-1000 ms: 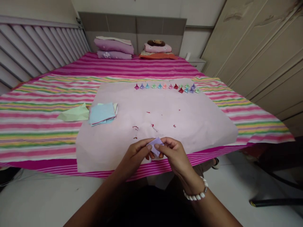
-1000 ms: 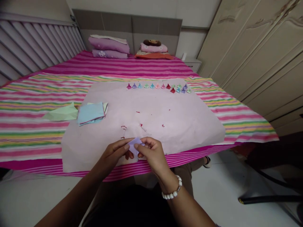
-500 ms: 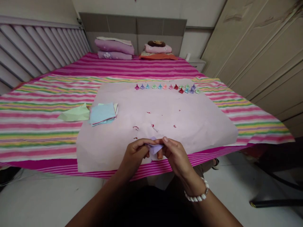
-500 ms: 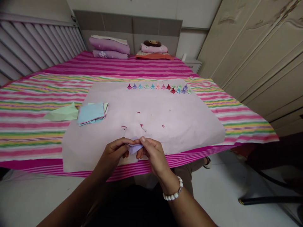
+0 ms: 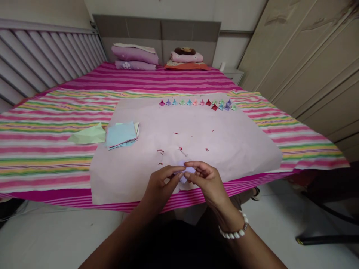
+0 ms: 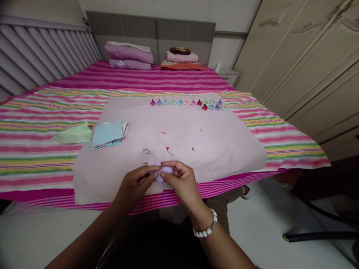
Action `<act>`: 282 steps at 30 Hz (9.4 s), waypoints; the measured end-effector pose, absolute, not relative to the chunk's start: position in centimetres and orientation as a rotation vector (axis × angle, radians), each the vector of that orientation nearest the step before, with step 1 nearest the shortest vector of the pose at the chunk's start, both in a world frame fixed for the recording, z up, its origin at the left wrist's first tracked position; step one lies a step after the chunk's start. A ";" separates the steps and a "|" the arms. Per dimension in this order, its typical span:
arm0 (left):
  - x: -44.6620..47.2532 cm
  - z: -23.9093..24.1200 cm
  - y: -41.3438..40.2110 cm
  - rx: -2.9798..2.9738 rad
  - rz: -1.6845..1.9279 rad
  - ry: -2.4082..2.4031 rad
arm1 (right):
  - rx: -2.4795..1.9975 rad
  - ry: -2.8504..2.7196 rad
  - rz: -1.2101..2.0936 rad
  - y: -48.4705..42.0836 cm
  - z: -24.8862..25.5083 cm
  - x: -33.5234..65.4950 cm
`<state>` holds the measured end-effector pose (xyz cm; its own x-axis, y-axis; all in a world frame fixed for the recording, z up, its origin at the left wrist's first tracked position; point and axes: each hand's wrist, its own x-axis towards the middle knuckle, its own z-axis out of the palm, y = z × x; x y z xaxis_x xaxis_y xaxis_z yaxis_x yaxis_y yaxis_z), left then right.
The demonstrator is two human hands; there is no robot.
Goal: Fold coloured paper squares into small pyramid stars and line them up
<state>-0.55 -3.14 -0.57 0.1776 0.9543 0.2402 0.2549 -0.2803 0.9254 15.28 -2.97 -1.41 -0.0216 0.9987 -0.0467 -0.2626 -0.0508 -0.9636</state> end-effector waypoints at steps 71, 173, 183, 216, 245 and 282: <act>0.8 -1.9 -2.4 1.249 1.178 1.143 | -1.201 -1.308 1.042 -2.4 -2.1 15.0; -0.1 -0.6 -2.2 1.214 1.087 0.880 | -0.807 -0.876 1.525 -2.9 -1.2 15.3; 0.3 0.1 -2.2 1.239 1.102 0.933 | -0.847 -1.089 1.427 -2.8 -1.8 15.9; -0.7 -0.5 -2.0 1.501 1.153 1.118 | -0.978 -1.211 1.211 -2.2 -1.7 16.2; -1.5 -0.4 -1.7 1.675 0.965 1.124 | -0.970 -1.835 0.913 -2.3 -0.3 17.0; -2.0 -3.2 4.0 2.297 1.193 1.091 | -1.047 -0.506 1.937 4.1 -4.1 15.2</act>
